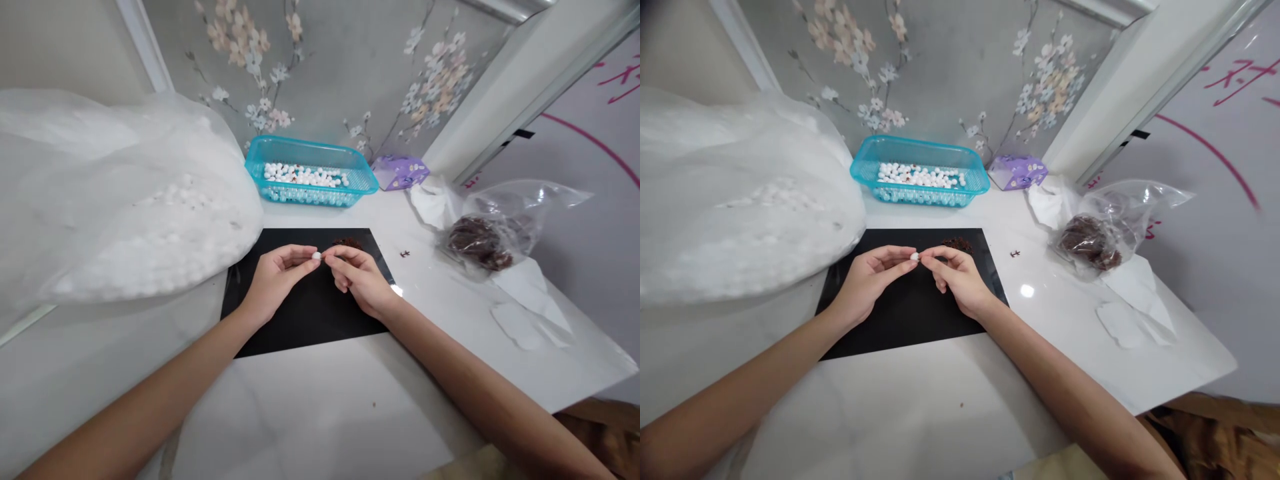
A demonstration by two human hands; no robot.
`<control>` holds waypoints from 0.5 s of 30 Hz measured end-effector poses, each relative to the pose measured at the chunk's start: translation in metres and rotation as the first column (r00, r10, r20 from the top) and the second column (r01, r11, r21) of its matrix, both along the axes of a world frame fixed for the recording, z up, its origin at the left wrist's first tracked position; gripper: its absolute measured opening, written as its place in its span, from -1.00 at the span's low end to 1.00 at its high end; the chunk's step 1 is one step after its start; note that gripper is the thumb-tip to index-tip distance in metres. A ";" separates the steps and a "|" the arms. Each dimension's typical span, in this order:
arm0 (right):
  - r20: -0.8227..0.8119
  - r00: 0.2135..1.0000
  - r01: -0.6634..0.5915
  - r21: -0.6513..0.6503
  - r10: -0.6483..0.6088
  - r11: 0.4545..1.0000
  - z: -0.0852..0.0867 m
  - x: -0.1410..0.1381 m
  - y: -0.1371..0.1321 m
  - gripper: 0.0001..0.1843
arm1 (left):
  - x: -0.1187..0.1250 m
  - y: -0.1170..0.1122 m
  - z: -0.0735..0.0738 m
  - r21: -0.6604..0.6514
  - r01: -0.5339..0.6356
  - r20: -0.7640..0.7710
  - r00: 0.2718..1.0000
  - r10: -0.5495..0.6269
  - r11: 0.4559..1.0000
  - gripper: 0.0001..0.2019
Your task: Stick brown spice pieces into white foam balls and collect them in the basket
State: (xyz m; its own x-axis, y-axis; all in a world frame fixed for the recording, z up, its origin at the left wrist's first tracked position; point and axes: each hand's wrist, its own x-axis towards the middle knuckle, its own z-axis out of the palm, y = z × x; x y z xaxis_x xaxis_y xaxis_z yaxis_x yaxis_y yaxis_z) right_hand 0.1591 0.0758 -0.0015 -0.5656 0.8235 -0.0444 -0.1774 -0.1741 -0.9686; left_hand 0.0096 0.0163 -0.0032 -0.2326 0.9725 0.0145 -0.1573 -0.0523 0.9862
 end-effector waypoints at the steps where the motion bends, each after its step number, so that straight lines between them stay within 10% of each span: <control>1: 0.006 1.000 0.006 0.000 -0.006 1.000 0.000 0.000 0.000 -0.82 | 0.000 0.000 0.000 0.004 0.005 0.002 1.000 -0.005 1.000 -0.77; 15: 0.135 0.984 -0.116 0.007 0.114 0.993 0.005 0.002 -0.001 -0.74 | 0.000 -0.002 0.002 -0.008 0.008 0.016 1.000 -0.008 1.000 -0.81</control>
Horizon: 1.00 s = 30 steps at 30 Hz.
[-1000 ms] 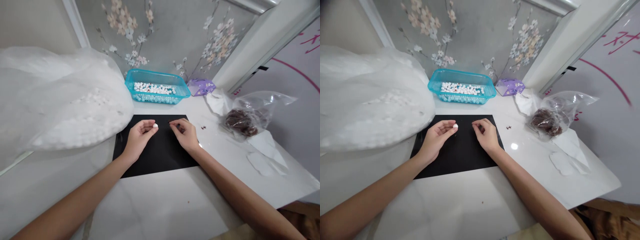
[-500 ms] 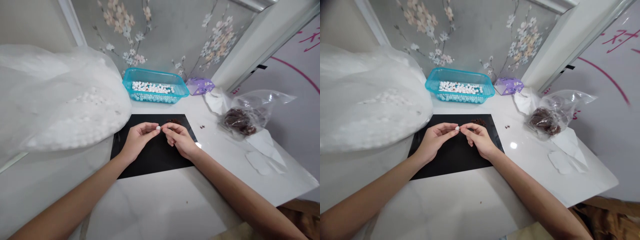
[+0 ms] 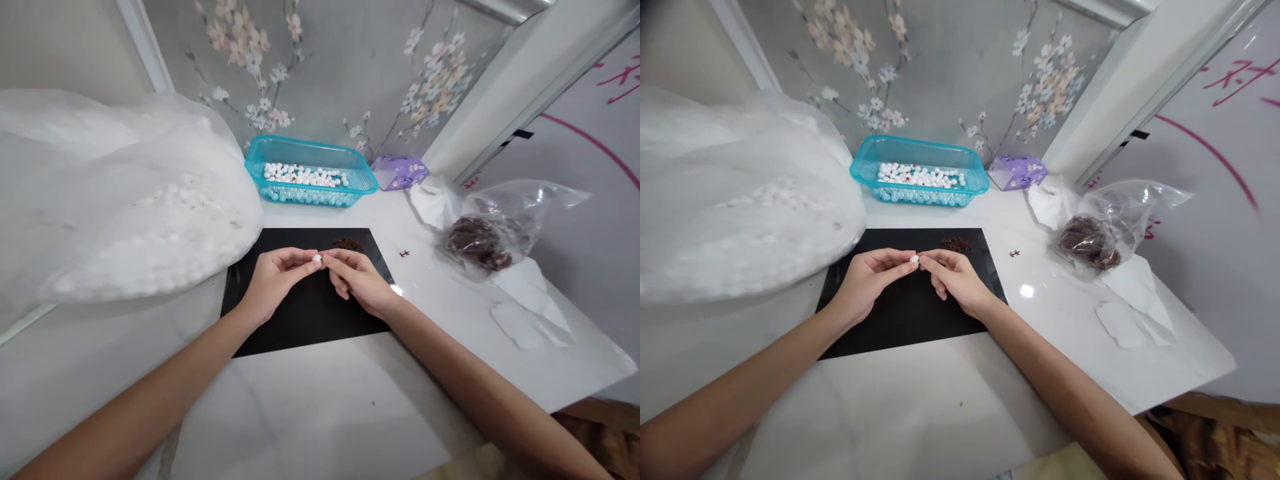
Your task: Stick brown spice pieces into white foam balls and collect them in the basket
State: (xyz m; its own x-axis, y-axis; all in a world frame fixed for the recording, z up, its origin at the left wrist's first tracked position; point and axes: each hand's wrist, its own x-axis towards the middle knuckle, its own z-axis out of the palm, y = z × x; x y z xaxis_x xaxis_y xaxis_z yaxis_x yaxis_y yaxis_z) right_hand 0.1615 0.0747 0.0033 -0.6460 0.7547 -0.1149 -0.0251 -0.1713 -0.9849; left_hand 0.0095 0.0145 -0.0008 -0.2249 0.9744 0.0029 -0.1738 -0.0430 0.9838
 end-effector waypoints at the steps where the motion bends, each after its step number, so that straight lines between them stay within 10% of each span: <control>1: 0.024 0.999 -0.045 -0.010 0.045 0.999 0.001 0.001 0.001 -0.73 | 0.000 0.000 0.000 -0.003 0.010 0.000 1.000 -0.010 1.000 -0.81; 30: -0.027 0.999 0.029 -0.052 -0.030 0.998 0.002 -0.004 -0.002 -0.69 | 0.000 0.001 -0.004 -0.011 -0.011 -0.134 0.991 0.010 1.000 -0.77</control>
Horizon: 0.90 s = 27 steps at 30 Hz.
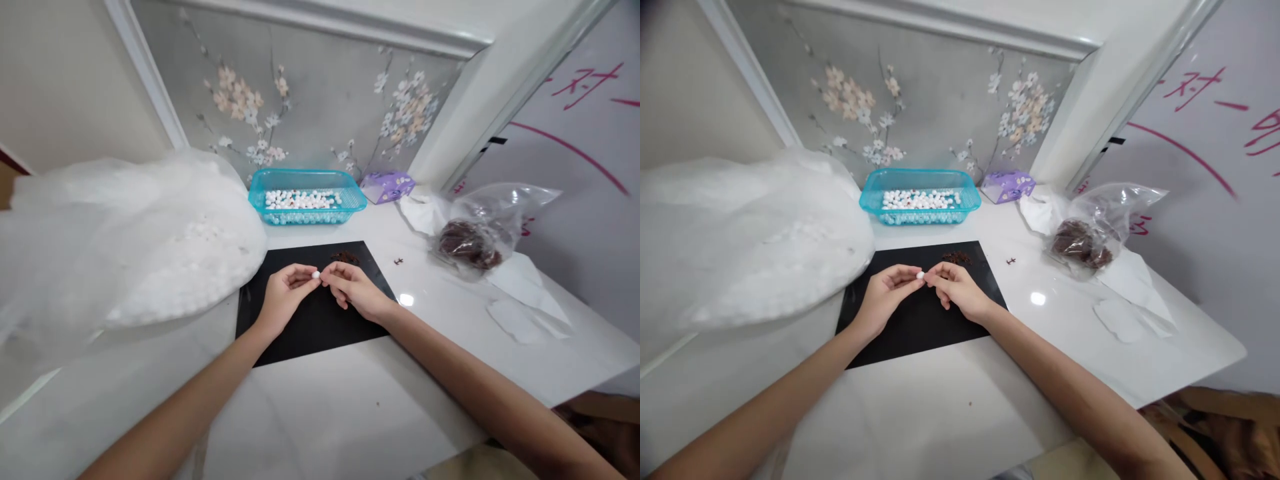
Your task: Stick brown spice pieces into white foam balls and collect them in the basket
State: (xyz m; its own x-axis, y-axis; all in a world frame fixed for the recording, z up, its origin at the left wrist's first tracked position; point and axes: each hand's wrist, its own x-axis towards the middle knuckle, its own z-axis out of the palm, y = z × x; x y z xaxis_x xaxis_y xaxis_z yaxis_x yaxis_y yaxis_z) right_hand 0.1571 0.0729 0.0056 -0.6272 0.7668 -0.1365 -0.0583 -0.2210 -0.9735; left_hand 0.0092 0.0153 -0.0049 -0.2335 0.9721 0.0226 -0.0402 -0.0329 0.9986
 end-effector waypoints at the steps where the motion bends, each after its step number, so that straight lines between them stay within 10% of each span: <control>1: -0.019 1.000 -0.005 0.009 0.005 1.000 0.000 0.000 0.000 -0.69 | 0.000 0.000 0.000 0.003 -0.002 -0.017 1.000 0.002 1.000 -0.78; 9: -0.018 0.999 0.047 0.223 -0.044 0.974 -0.012 -0.008 -0.003 -0.66 | 0.000 -0.001 0.003 0.049 -0.063 -0.170 0.983 0.071 0.997 -0.69; 13: 0.087 0.953 0.179 0.611 -0.290 0.771 -0.012 0.000 0.007 -0.75 | 0.001 -0.002 0.005 0.059 -0.083 -0.208 0.974 0.093 0.995 -0.70; 18: 0.331 0.818 -0.041 0.849 -0.471 0.526 -0.004 0.020 0.020 -0.84 | -0.001 -0.001 0.006 0.069 -0.150 -0.199 0.967 0.161 0.986 -0.70; 27: 0.464 0.708 -0.171 0.844 -0.532 0.508 -0.013 0.016 0.023 -0.83 | -0.004 -0.005 0.004 0.078 -0.143 -0.223 0.962 0.157 0.987 -0.72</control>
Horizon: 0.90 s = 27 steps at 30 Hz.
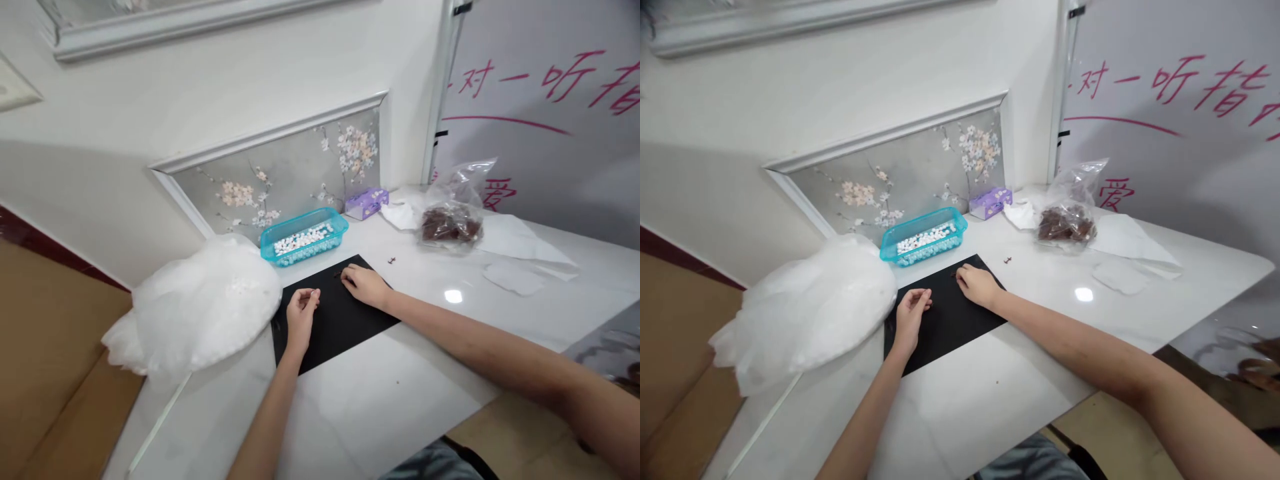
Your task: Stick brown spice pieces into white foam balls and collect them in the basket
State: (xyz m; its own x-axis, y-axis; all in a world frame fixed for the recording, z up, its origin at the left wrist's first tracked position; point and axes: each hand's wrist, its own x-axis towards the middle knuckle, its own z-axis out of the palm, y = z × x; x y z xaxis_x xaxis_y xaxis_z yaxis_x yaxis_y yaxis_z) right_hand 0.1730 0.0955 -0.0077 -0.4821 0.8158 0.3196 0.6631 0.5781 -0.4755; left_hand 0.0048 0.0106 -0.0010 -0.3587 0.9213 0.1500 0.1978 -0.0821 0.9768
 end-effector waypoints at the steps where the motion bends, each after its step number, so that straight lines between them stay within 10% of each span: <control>1: -0.003 1.000 0.004 -0.004 -0.004 1.000 -0.001 0.000 0.000 -0.84 | -0.001 -0.001 -0.001 0.000 -0.003 -0.002 1.000 0.003 1.000 -0.71; 27: -0.363 0.930 0.008 -0.140 -0.059 0.990 -0.006 0.003 0.012 -0.77 | -0.003 -0.001 0.000 -0.065 -0.049 -0.063 0.997 0.045 0.997 -0.80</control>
